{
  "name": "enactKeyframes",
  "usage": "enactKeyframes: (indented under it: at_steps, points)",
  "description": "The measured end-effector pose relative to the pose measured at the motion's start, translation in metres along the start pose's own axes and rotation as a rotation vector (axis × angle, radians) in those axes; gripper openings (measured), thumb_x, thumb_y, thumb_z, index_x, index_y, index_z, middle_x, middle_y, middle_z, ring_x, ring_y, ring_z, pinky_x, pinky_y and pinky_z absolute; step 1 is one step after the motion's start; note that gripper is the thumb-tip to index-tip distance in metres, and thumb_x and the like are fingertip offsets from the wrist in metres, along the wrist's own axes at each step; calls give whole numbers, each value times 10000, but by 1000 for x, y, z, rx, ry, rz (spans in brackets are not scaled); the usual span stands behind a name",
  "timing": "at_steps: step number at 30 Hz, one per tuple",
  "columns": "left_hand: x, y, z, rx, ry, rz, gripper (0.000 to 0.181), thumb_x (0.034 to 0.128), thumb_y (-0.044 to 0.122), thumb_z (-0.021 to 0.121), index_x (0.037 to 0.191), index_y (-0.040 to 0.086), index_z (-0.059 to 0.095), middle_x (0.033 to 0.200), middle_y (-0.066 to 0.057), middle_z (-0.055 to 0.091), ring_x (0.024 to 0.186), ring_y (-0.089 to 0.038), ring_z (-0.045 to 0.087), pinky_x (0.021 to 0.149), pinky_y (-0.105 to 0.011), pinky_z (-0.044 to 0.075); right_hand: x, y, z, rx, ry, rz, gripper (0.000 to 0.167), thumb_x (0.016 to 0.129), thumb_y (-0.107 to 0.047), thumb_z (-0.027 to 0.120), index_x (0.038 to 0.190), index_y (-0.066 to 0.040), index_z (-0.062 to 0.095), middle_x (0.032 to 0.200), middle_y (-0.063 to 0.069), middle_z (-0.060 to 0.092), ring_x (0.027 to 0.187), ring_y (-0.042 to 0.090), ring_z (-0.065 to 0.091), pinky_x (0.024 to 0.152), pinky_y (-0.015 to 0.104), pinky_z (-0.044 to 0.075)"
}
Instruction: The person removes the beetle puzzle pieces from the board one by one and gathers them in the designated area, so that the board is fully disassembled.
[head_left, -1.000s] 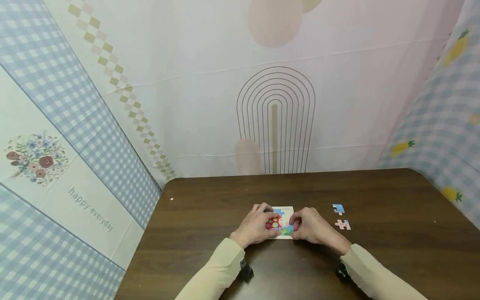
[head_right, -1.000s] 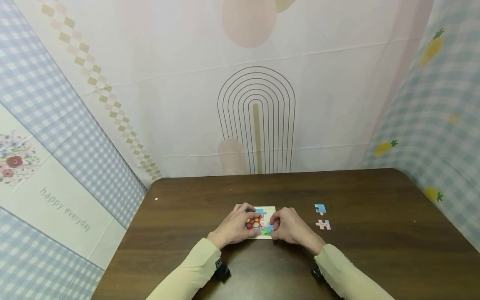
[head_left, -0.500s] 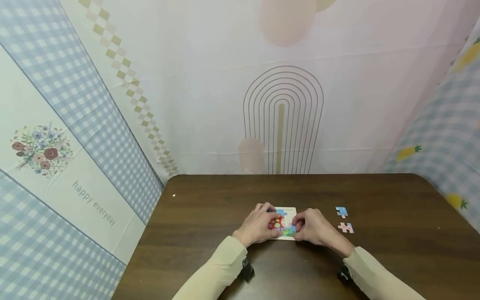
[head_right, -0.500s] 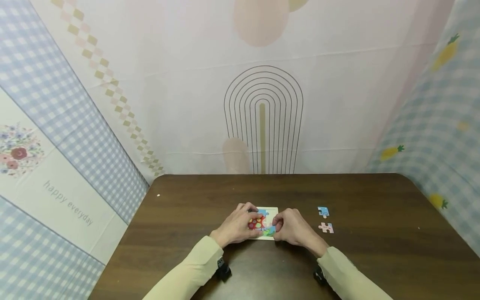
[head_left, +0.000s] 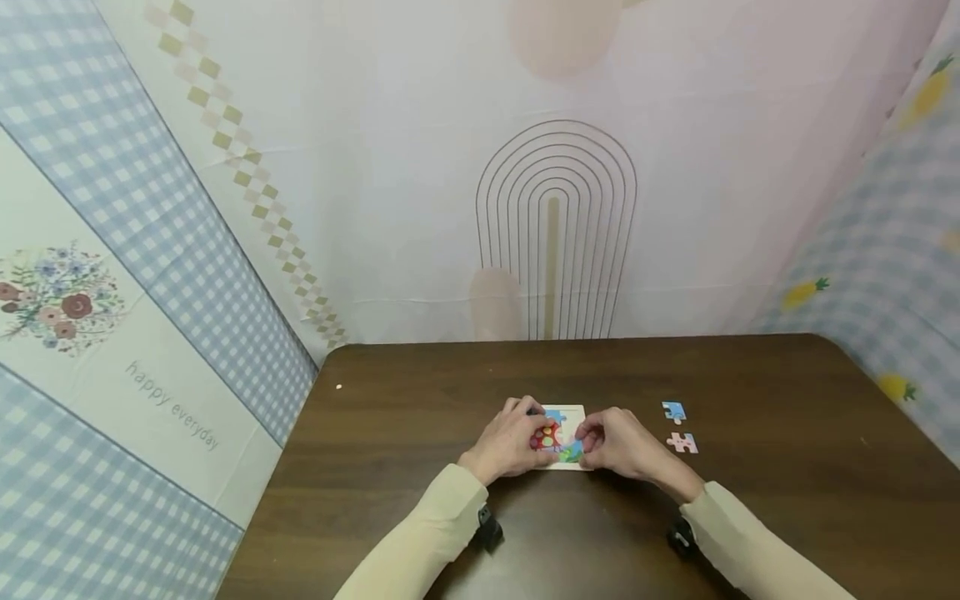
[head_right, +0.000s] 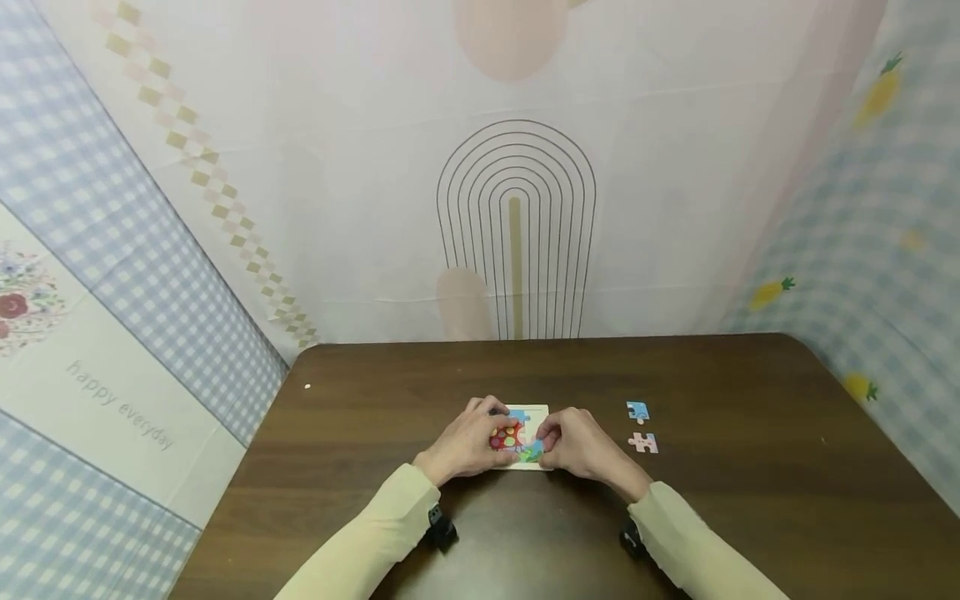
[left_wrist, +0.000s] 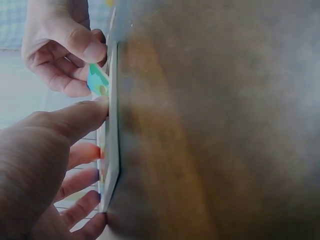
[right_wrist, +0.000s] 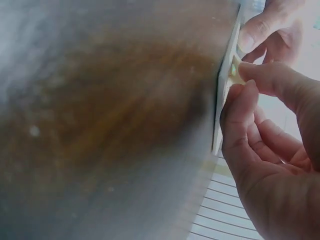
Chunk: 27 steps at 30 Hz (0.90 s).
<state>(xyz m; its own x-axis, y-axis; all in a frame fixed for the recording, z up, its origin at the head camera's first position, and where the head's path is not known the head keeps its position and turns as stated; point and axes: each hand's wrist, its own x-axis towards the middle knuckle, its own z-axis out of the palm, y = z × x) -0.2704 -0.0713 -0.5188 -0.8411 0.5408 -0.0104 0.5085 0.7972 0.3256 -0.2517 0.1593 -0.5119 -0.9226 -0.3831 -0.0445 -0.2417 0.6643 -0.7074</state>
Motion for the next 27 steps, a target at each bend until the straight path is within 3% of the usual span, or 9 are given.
enactKeyframes:
  at_steps: [7,16,27]
  points:
    - [2,2,-3,8,-17,-1,539,965,458,829,1431,204,734,1456,-3,596,1414,-251,499,1155,-416,515,1,-7,-2,-73,-5,30,184,824,-60,922,947,-44,786,755,-34,660,706,111,570,644,220,486]
    - [3,2,-4,19,8,21,538,972,458,822,1438,203,730,1470,-5,591,1408,-252,500,1157,-428,514,-2,-5,-3,-137,90,-70,188,795,0,900,952,-45,808,761,-42,689,694,53,568,638,199,510]
    - [-1,2,-5,49,-12,17,529,987,461,797,1442,200,723,1463,-10,613,1401,-250,520,1167,-408,508,-16,-1,-9,-7,97,-32,234,829,-77,935,1015,-15,808,812,-17,726,724,58,619,647,202,540]
